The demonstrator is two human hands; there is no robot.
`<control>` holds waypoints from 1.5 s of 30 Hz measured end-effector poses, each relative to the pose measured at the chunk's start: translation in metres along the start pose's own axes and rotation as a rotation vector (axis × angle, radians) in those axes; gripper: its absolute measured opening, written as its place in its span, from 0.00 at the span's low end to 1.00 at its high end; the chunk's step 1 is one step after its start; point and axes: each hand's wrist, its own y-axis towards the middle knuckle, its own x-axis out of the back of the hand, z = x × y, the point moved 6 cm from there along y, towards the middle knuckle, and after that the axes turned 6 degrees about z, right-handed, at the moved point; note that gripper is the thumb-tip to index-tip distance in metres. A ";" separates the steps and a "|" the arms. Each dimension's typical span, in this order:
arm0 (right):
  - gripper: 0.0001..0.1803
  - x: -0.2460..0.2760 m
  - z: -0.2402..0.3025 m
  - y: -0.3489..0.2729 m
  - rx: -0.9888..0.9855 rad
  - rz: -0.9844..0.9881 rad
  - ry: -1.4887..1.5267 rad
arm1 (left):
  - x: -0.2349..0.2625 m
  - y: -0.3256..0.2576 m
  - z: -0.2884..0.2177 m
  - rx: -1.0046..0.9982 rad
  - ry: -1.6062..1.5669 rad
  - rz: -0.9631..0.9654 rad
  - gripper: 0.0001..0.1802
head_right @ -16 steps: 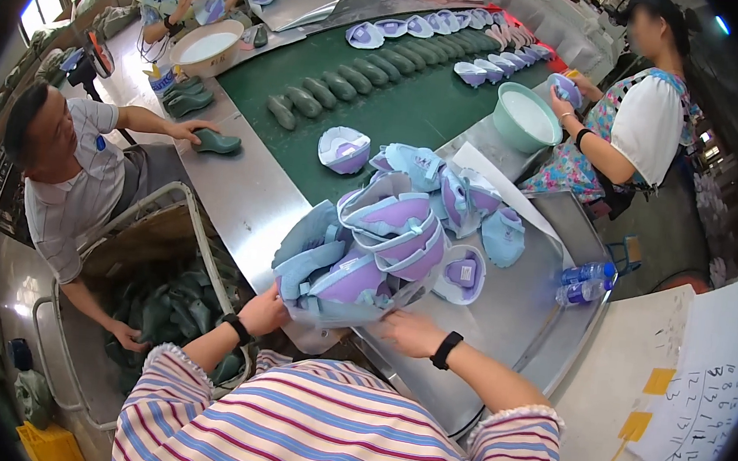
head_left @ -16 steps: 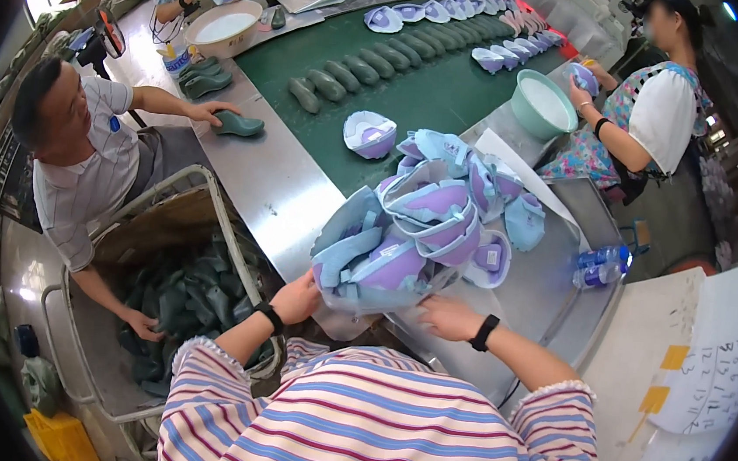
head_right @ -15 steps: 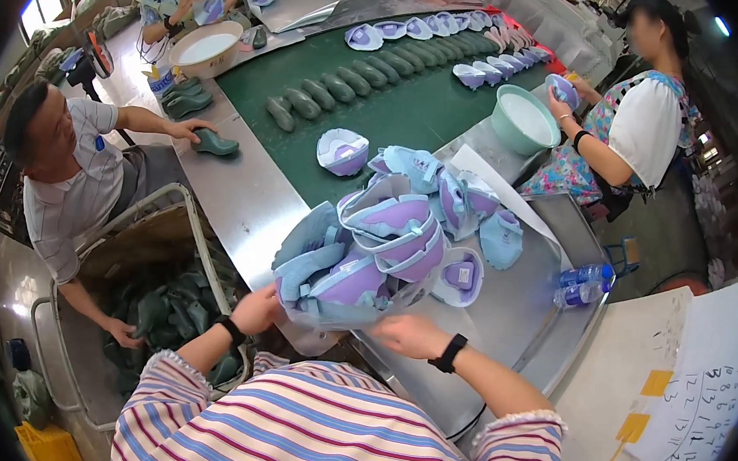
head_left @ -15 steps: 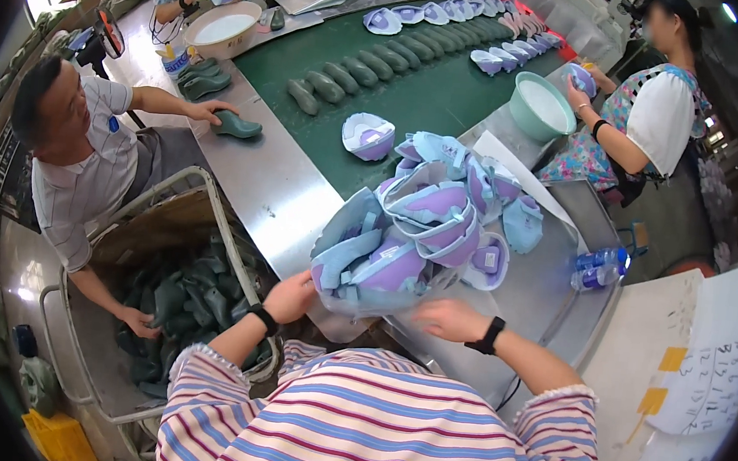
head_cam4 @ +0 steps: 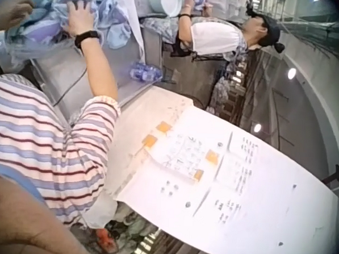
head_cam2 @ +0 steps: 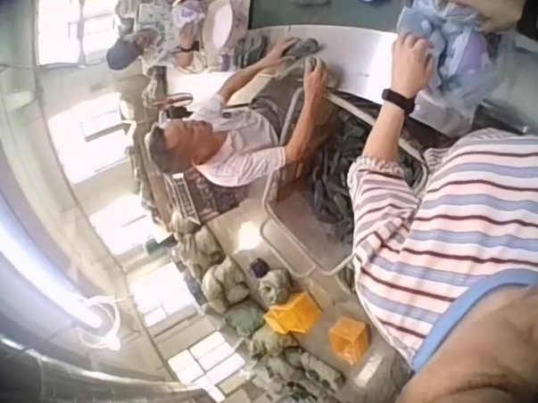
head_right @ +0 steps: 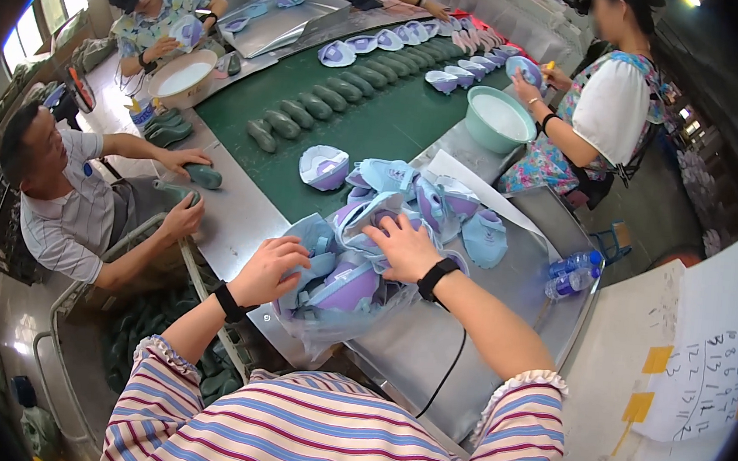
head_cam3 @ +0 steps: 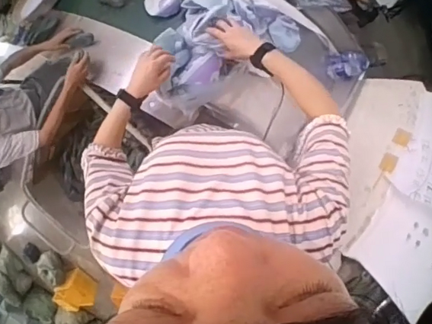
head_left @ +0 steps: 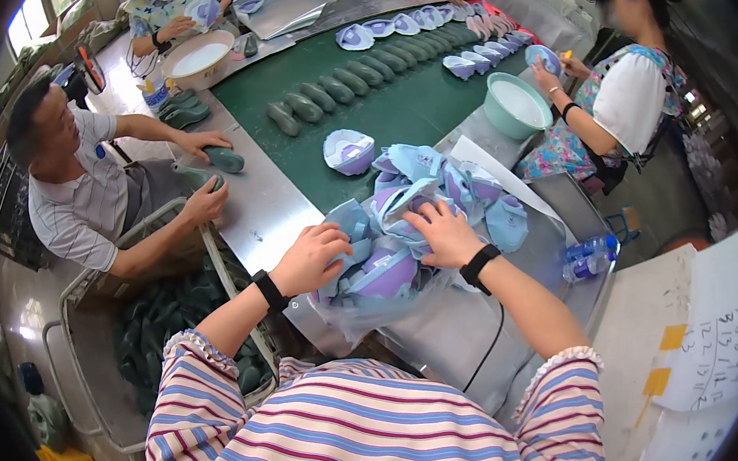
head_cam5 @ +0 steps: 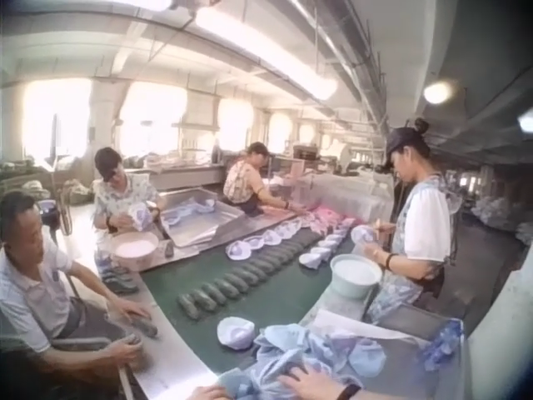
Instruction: Packing blue fabric shoe components into plastic bags in a manufacturing environment.
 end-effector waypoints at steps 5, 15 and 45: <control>0.38 -0.016 0.009 -0.030 -0.045 -0.346 -0.202 | -0.017 0.007 -0.004 0.035 0.024 0.244 0.14; 0.43 0.093 -0.076 -0.113 -0.006 -0.491 1.120 | 0.010 0.064 -0.015 0.067 -0.545 0.231 0.44; 0.11 0.069 0.020 -0.118 0.466 -0.740 1.017 | 0.017 0.073 -0.010 0.182 -1.599 -0.491 0.21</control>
